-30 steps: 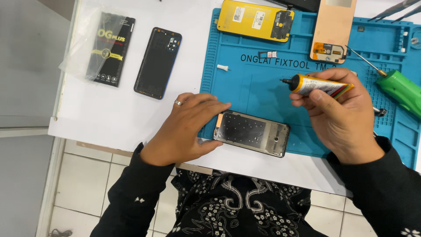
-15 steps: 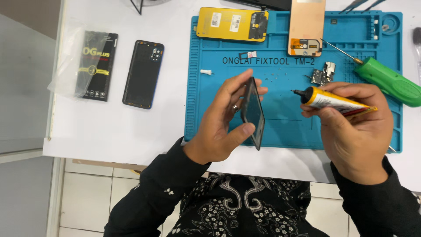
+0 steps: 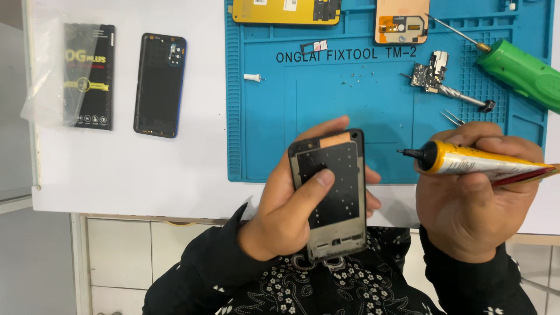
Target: The person applies adhesive from a tube to the edges of a mobile phone chassis, cleans the phone body using a brush and compressed air, and continues applying adhesive to the frame.
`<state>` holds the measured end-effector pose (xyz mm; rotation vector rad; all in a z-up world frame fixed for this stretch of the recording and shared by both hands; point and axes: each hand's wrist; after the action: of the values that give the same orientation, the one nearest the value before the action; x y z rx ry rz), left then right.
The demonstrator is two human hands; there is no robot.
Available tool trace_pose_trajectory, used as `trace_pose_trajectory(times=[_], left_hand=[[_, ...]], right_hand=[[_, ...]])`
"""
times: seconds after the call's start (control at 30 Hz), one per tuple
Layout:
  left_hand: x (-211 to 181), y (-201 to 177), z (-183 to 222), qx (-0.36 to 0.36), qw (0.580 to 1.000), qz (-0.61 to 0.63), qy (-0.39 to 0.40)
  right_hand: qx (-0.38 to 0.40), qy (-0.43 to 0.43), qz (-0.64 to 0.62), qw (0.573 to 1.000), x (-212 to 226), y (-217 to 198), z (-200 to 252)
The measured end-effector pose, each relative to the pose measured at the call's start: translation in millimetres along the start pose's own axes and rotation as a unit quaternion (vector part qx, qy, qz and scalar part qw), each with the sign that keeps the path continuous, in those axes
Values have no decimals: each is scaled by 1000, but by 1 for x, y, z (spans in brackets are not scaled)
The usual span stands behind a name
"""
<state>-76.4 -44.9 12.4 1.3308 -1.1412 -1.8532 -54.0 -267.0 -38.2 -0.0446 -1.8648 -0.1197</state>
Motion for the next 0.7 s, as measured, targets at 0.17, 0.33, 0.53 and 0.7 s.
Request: trace_pose_trajectory(times=[0.17, 0.33, 0.53, 0.7], left_hand=[[0, 8, 10, -15, 999, 11, -41], [2, 4, 16, -31, 993, 81, -77], [3, 2, 18, -23, 989, 113, -90], [6, 2, 21, -39, 987, 118, -100]], right_hand=[[54, 15, -37, 998, -5, -6, 7], [51, 41, -39, 997, -5, -7, 12], [84, 18, -27, 996, -10, -13, 10], [68, 58, -89, 992, -8, -6, 6]])
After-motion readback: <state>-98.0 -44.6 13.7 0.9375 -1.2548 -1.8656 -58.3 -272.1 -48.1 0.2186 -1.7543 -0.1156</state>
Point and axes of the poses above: each hand's wrist, its own z-axis away from the middle knuckle, its own y-axis out of the palm, x = y × z, and after that the axes turned 11 degrees about z, right-handed
